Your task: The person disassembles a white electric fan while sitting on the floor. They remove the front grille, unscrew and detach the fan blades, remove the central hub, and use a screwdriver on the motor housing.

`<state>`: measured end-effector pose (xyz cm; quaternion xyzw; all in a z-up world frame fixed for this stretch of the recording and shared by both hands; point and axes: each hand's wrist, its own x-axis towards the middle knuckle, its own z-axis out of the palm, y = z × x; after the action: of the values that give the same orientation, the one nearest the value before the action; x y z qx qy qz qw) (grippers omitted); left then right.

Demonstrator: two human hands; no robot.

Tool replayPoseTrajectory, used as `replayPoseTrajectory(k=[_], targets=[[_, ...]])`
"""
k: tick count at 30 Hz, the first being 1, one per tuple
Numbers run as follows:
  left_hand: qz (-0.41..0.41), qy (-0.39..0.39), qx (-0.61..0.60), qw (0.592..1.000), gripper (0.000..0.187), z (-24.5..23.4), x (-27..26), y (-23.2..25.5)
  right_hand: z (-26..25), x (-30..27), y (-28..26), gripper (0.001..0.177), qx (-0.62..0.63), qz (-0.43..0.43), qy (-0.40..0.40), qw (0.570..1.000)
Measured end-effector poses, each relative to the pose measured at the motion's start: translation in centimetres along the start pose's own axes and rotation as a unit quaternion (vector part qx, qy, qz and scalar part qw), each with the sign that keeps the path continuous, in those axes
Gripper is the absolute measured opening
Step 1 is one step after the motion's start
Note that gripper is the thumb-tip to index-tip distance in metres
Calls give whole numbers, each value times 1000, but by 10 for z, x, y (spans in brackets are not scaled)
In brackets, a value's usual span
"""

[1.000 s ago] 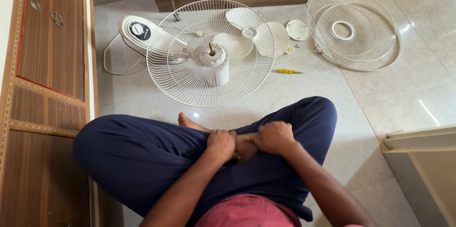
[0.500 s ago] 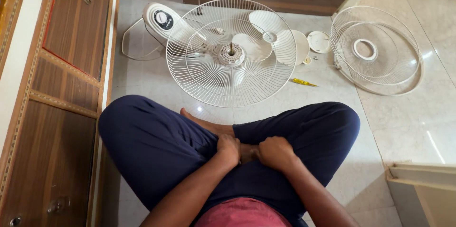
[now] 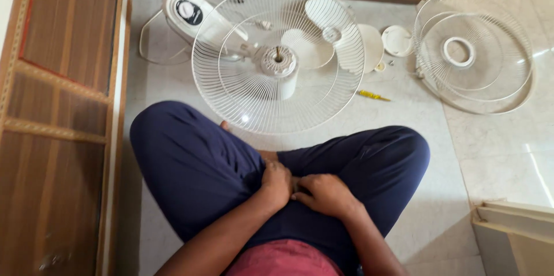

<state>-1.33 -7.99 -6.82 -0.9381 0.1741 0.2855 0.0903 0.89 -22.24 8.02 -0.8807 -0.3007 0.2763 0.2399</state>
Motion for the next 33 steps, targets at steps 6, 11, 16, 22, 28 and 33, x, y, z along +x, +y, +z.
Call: replayPoseTrajectory(k=[6,11,16,22,28,33], targets=[[53,-23,-192,980,56,-63,-36,-42,-19,-1,9,21,183,-92,87,975],[186,-10,-425,886,53,-152,-94,-101,-78,11,27,17,257,-83,178,946],[114,155,-457,868,45,-207,-63,-190,-150,78,36,20,143,-20,277,950],[-9,414,-316,854,34,-220,48,-263,-192,171,29,37,-73,-18,205,976],[80,393,-356,844,50,-177,96,-249,-172,190,34,52,-113,-4,140,984],[106,386,-307,863,53,-170,102,-246,-166,194,42,51,-132,-7,135,982]])
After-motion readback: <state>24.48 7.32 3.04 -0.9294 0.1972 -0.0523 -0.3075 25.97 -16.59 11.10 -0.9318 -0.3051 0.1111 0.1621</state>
